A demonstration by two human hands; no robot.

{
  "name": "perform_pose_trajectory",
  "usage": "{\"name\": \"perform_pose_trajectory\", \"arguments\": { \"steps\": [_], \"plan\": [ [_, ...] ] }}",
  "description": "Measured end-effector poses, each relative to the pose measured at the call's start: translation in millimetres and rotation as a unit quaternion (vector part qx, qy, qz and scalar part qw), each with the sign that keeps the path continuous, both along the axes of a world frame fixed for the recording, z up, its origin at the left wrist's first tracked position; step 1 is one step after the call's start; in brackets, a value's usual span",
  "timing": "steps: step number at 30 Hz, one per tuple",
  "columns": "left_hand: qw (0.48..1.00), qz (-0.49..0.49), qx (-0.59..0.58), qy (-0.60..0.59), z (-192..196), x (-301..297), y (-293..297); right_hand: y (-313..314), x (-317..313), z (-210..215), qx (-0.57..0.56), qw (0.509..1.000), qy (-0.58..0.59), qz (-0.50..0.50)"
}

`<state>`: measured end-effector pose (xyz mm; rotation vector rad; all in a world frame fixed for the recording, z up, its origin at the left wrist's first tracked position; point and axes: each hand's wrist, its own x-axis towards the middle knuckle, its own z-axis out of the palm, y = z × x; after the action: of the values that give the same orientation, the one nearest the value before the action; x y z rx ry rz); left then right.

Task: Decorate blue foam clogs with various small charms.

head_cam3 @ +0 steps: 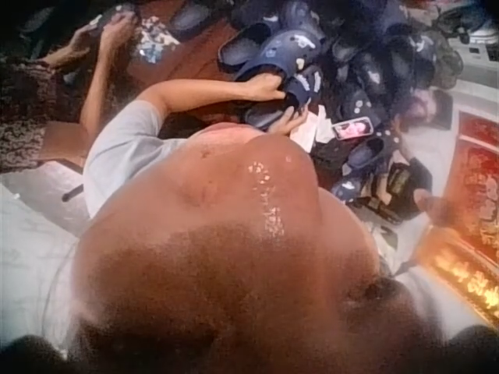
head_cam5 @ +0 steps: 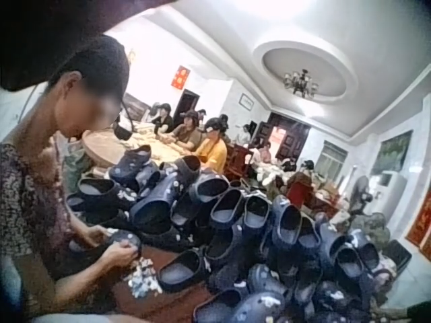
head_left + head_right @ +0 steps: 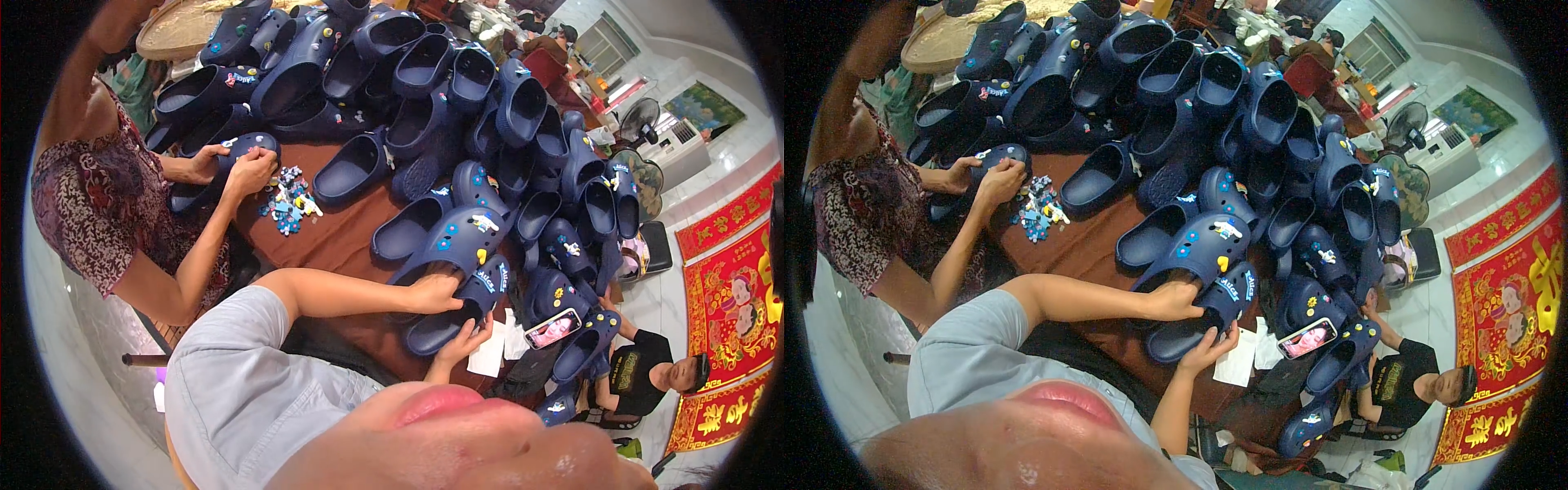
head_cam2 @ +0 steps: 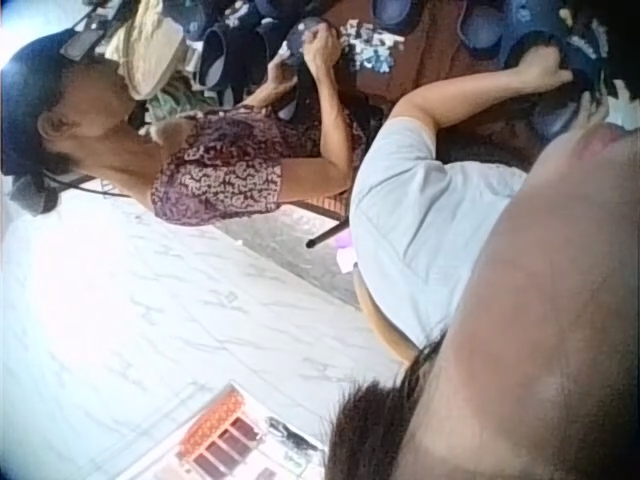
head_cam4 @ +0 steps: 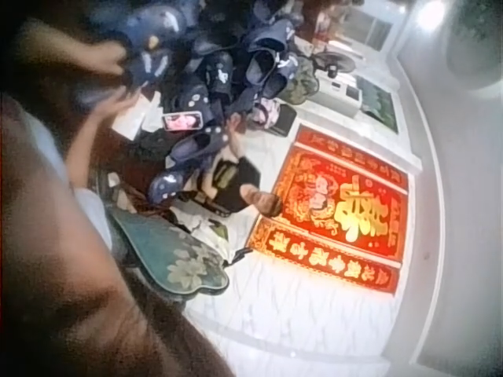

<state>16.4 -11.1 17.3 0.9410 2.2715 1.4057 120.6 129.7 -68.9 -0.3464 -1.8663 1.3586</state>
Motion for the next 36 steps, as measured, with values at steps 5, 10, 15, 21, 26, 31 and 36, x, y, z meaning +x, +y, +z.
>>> {"name": "perform_pose_trajectory", "arguments": {
  "steps": [5,10,15,21,26,31,36],
  "plan": [
    [0.996,0.029,0.028,0.078,-18,0,5,0,2,-1,0.031,0.999,-0.004,-0.018],
    [0.996,0.027,0.013,0.079,-14,-2,4,-11,17,17,0.260,0.960,0.019,-0.104],
    [0.999,0.007,-0.022,0.029,-10,-2,3,-33,41,35,0.496,0.857,-0.124,0.064],
    [0.997,0.026,-0.019,0.066,-28,-6,12,-39,55,34,0.474,0.854,-0.188,0.099],
    [0.994,0.043,0.017,0.100,-32,-4,11,-45,54,39,0.460,0.854,-0.207,0.125],
    [0.990,0.047,0.048,0.128,-31,-2,10,-46,56,44,0.450,0.840,-0.257,0.161],
    [0.994,0.037,0.028,0.096,-25,-4,11,-52,51,32,0.409,0.883,-0.210,0.100]
  ]
}}
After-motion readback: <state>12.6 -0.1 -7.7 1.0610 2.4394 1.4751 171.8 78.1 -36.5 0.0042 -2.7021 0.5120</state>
